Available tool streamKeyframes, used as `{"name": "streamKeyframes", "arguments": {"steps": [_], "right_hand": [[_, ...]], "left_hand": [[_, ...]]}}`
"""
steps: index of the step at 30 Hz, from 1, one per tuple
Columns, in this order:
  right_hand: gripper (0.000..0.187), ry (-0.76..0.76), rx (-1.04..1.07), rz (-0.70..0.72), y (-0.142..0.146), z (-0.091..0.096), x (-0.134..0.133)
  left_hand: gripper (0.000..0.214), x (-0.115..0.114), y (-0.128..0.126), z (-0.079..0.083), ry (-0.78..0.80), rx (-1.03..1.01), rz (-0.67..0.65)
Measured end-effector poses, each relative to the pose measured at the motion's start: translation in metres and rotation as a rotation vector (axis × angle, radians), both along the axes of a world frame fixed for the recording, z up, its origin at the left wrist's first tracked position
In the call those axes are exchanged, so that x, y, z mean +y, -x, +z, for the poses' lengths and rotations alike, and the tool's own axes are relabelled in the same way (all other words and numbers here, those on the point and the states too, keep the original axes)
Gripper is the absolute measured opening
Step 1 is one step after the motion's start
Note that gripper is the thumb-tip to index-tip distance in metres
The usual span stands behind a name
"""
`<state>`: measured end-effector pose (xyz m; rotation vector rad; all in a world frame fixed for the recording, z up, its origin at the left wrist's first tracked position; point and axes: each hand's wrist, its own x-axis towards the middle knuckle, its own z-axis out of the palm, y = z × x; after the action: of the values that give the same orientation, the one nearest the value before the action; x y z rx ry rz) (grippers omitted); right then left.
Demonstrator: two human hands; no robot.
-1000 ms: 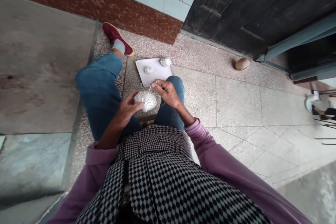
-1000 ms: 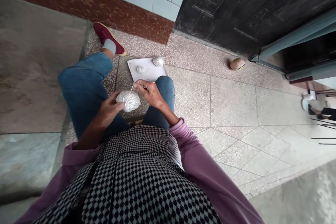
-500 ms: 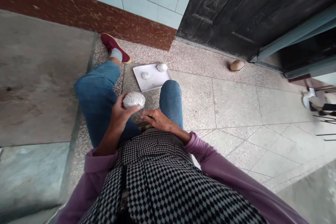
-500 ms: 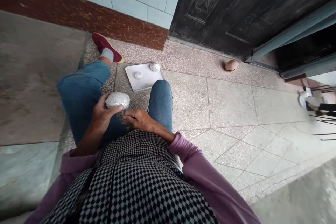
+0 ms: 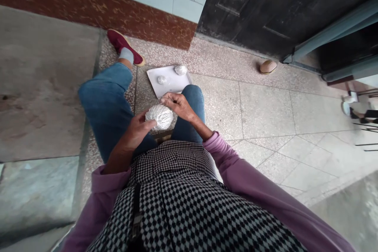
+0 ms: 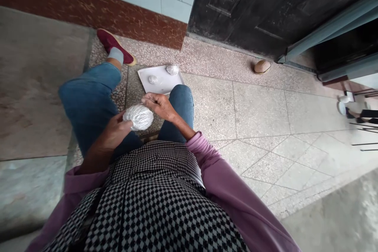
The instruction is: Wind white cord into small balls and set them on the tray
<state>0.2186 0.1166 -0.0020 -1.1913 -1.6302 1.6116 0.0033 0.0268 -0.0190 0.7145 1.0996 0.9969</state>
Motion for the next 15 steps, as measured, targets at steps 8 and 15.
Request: {"name": "streamKeyframes", "arguments": {"steps": [8,15], "right_hand": [[0.061,0.004,-0.069,0.058,0.008,-0.011,-0.051],[0.060,-0.033,0.091,0.198,0.000,0.032,-0.048]], "left_hand": [[0.065,0.017,0.000,-0.004,-0.053,0.018,0.296],[0.079,0.014,0.012,-0.019,-0.072,0.276,0.379]]}}
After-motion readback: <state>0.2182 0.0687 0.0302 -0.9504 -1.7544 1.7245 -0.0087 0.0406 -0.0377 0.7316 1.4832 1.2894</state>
